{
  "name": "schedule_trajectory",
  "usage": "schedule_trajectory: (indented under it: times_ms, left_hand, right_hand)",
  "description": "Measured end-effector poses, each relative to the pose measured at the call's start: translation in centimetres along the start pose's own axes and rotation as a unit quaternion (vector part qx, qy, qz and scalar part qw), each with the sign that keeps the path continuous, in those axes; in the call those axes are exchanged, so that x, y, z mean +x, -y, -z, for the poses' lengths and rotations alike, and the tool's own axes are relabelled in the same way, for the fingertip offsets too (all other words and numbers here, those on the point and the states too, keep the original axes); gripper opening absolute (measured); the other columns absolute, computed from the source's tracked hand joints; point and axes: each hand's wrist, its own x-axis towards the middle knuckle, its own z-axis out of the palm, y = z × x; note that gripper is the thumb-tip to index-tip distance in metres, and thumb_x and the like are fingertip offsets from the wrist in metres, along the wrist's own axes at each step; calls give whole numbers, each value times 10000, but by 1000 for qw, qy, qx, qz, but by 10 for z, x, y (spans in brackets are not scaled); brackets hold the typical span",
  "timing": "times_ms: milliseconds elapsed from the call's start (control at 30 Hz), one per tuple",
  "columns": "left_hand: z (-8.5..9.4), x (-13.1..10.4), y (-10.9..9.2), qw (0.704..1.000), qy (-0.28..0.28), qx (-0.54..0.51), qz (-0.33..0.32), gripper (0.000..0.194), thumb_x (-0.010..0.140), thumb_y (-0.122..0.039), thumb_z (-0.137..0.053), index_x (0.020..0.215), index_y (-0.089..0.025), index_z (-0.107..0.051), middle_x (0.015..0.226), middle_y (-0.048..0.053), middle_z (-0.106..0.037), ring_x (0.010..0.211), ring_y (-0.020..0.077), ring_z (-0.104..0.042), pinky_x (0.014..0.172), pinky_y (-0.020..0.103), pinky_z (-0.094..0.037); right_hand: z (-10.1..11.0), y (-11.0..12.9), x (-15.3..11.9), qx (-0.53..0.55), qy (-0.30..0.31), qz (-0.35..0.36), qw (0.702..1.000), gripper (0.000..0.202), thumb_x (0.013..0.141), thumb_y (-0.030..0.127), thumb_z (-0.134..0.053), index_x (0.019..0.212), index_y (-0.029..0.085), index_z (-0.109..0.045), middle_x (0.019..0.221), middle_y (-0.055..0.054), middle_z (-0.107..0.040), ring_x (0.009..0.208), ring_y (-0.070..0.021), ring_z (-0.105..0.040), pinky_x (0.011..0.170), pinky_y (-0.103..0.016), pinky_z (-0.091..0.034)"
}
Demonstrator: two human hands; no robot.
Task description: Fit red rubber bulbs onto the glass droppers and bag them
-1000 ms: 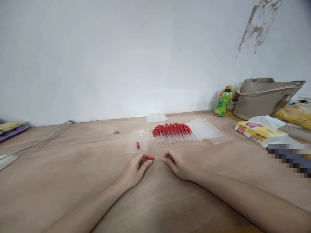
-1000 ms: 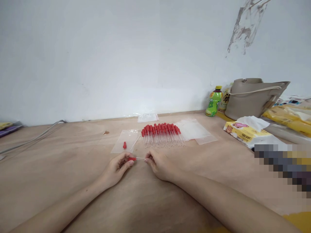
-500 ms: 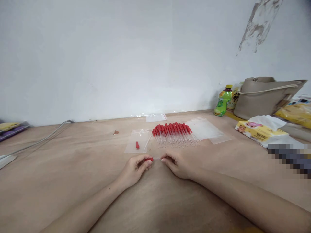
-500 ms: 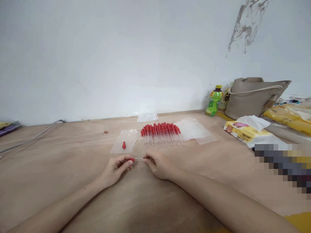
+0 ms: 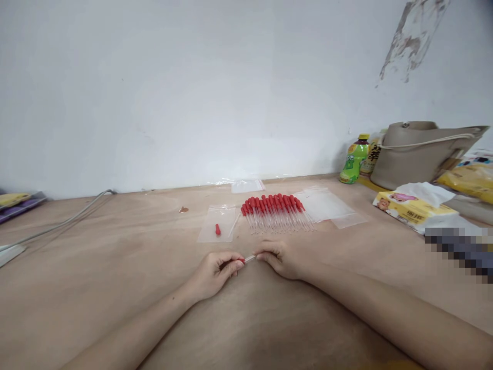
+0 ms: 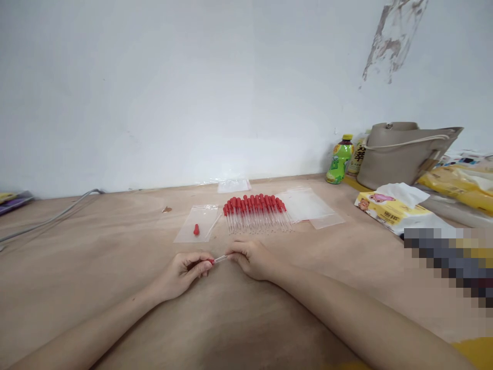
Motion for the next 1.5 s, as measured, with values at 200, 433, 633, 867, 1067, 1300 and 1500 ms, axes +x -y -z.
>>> schedule_trajectory:
  times_ms: [200, 433, 633, 867, 1067, 1300, 1500]
  left_hand:
    - [-2, 0, 6, 997, -52, 47, -8, 224, 833, -306, -463, 812, -160, -632, 695, 3, -623, 629, 120, -548, 572, 204, -442]
    - [-1, -1, 15, 986, -136, 80, -47, 198, 780, -300, -563, 923, -185, -639, 841, 25, -686, 737, 160, -625, 689, 261, -507]
    - [-1, -2, 9, 987, -105, 87, -83, 177, 807, -277, -536, 922, -200, -647, 878, 19, -667, 770, 147, -610, 713, 246, -483]
    - [-2, -4, 5, 989, -80, 93, -79, 173, 818, -281, -510, 863, -176, -640, 767, 18, -652, 657, 124, -583, 608, 215, -458]
    - [-3, -3, 7, 988, -81, 103, -76, 173, 810, -280, -515, 853, -165, -637, 753, 28, -649, 652, 128, -579, 598, 215, -458]
    - [-3, -5, 8, 986, -72, 117, -97, 187, 818, -293, -502, 879, -170, -630, 793, 41, -647, 691, 140, -576, 652, 247, -468]
    - [1, -2, 8, 987, -74, 111, -89, 160, 824, -267, -499, 882, -183, -622, 808, 28, -642, 720, 137, -582, 659, 236, -469]
  right_hand:
    - [1, 7, -3, -114, -39, 27, 992, 206, 834, 178, -421, 852, 195, -625, 772, -29, -602, 701, -121, -528, 629, -218, -409]
    - [-8, -9, -11, -89, -97, 74, 989, 207, 856, 217, -404, 1000, 187, -549, 867, -58, -577, 764, -126, -538, 671, -230, -447]
    - [-4, -5, -12, -90, -91, 78, 989, 159, 851, 200, -403, 868, 166, -557, 773, -45, -557, 692, -119, -505, 624, -230, -430]
    - [-5, 1, -11, -129, -98, 93, 982, 182, 848, 196, -399, 811, 161, -574, 685, -32, -583, 610, -109, -510, 550, -210, -388]
    - [-1, 14, -9, -168, -59, 54, 983, 210, 847, 222, -398, 775, 173, -589, 661, -24, -593, 572, -110, -523, 519, -220, -352]
    - [-8, 15, -4, -121, -5, -19, 992, 269, 860, 242, -362, 728, 177, -588, 660, -33, -592, 605, -123, -523, 553, -228, -371]
    - [4, 27, 5, -120, 57, -86, 987, 244, 849, 232, -413, 699, 182, -598, 660, -14, -616, 584, -111, -517, 551, -223, -358]
